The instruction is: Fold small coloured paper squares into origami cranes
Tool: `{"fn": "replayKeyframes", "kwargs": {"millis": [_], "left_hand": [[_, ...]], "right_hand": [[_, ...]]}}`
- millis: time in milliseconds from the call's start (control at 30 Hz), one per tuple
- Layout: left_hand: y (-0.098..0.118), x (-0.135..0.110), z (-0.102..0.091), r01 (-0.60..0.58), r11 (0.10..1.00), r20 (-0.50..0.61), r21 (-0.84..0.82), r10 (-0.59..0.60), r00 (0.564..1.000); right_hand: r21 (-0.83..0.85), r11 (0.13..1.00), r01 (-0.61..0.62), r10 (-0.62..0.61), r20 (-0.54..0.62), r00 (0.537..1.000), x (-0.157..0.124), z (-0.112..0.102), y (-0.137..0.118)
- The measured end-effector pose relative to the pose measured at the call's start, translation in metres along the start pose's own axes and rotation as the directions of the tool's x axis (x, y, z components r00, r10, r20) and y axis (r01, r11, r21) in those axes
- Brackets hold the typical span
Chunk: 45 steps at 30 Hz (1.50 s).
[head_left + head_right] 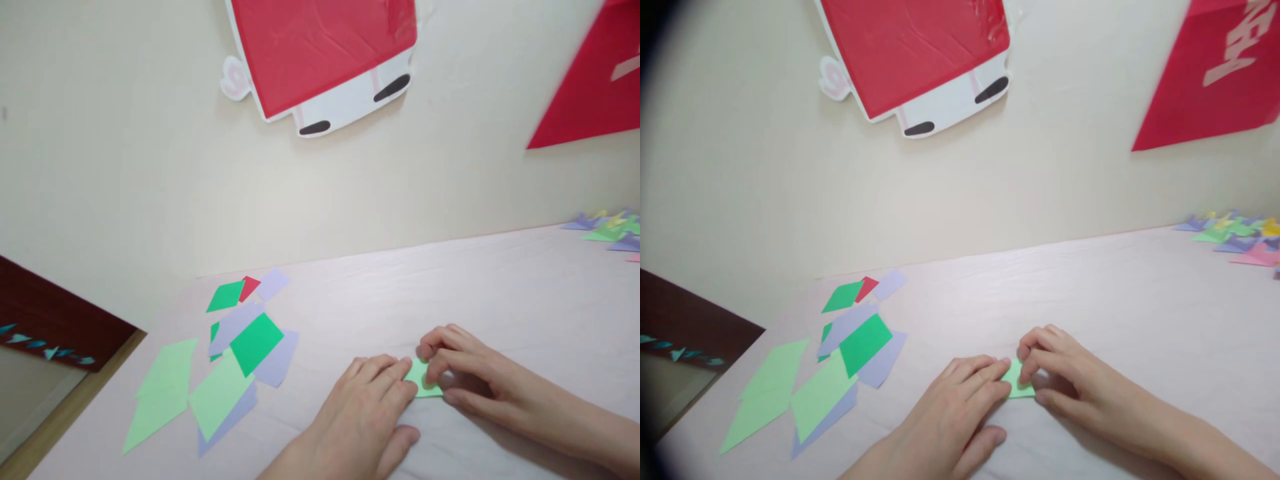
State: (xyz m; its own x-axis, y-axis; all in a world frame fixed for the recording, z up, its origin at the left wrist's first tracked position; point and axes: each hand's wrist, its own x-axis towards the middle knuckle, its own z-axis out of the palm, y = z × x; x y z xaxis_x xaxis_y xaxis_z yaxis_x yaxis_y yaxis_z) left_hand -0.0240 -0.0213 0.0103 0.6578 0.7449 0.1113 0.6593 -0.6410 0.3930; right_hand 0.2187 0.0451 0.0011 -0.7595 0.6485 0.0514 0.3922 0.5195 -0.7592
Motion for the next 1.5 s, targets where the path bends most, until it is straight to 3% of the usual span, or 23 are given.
{"fn": "replayKeyframes", "kwargs": {"millis": [100, 233, 667, 1500], "left_hand": [[-0.002, -0.001, 0.002, -0.005, 1.0, 0.014, 0.005, 0.005, 1.0], [-0.005, -0.004, 0.006, -0.029, 0.999, 0.011, 0.023, 0.028, 1.0], [-0.007, -0.009, 0.02, -0.115, 0.975, -0.055, 0.191, 0.127, 0.99], [-0.003, -0.004, 0.015, -0.085, 0.988, -0.037, 0.129, 0.09, 0.995]], "right_hand": [[-0.033, 0.999, 0.023, -0.023, 0.008, 1.0, 0.003, 0.003, 0.0], [-0.058, 0.998, 0.04, -0.044, -0.067, 0.997, 0.008, 0.004, 0.001], [-0.147, 0.988, -0.05, 0.02, -0.198, 0.98, 0.013, 0.021, -0.005], [-0.166, 0.981, -0.103, 0.067, -0.21, 0.975, 0.017, 0.026, -0.012]]}}
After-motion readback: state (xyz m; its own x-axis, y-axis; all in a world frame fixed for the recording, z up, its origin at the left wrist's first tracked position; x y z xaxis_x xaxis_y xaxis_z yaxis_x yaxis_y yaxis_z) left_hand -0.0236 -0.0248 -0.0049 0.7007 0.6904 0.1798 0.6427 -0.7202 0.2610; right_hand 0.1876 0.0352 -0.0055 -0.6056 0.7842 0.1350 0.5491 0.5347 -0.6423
